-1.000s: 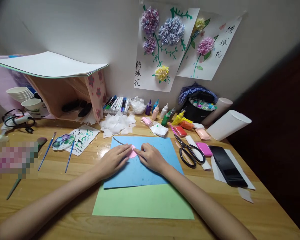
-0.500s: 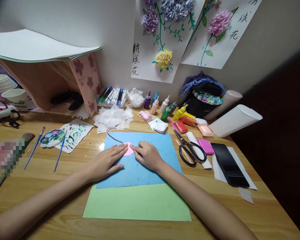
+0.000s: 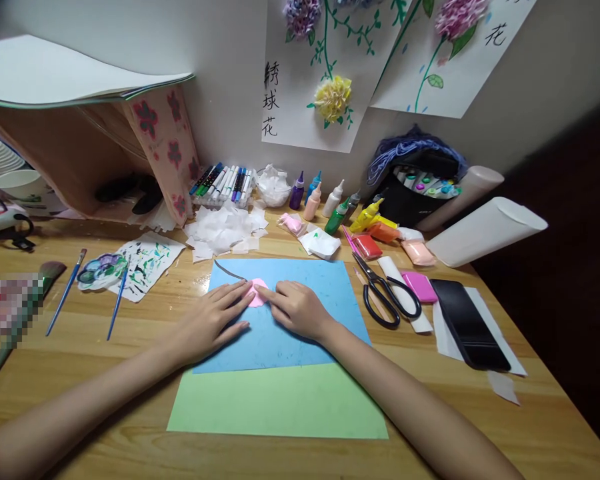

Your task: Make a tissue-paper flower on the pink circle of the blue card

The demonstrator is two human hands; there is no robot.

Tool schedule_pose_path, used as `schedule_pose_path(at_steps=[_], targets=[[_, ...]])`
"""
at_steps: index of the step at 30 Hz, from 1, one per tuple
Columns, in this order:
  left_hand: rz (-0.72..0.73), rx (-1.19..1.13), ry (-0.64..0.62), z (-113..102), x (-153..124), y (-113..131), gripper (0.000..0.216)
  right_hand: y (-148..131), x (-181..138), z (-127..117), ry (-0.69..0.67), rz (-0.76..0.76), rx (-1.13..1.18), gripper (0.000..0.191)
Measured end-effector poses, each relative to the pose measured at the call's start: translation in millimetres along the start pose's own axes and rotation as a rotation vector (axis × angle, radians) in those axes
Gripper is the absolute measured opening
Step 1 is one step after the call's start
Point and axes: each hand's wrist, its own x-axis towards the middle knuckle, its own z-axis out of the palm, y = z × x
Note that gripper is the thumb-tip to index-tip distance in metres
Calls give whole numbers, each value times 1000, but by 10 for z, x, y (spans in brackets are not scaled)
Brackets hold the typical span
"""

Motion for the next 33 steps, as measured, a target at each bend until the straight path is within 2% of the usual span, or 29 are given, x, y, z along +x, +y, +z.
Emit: schedule_pose_path(at_steps=[3,7,21,27,30,33], targets=[[-86,-41,52,33,-25,-19,52,-16,-9,-29,-26,-108,-31,36],[-118,-63,53,70,-32,-38,51,-42,-1,-21,-33,-127,-85,35],[-2,38,32,81,-51,93,54,0,-24,-5,51,-53,-62,31],[8,37,15,64,-40,86,55,4,-26,-15,14,8,-12,32],[-23,3,16,48,-49,98,56,15,-6,-39,-29,109,51,39],[-72,-51,17,45,-56,108,60,7,35,-53,-95,206,10,47]])
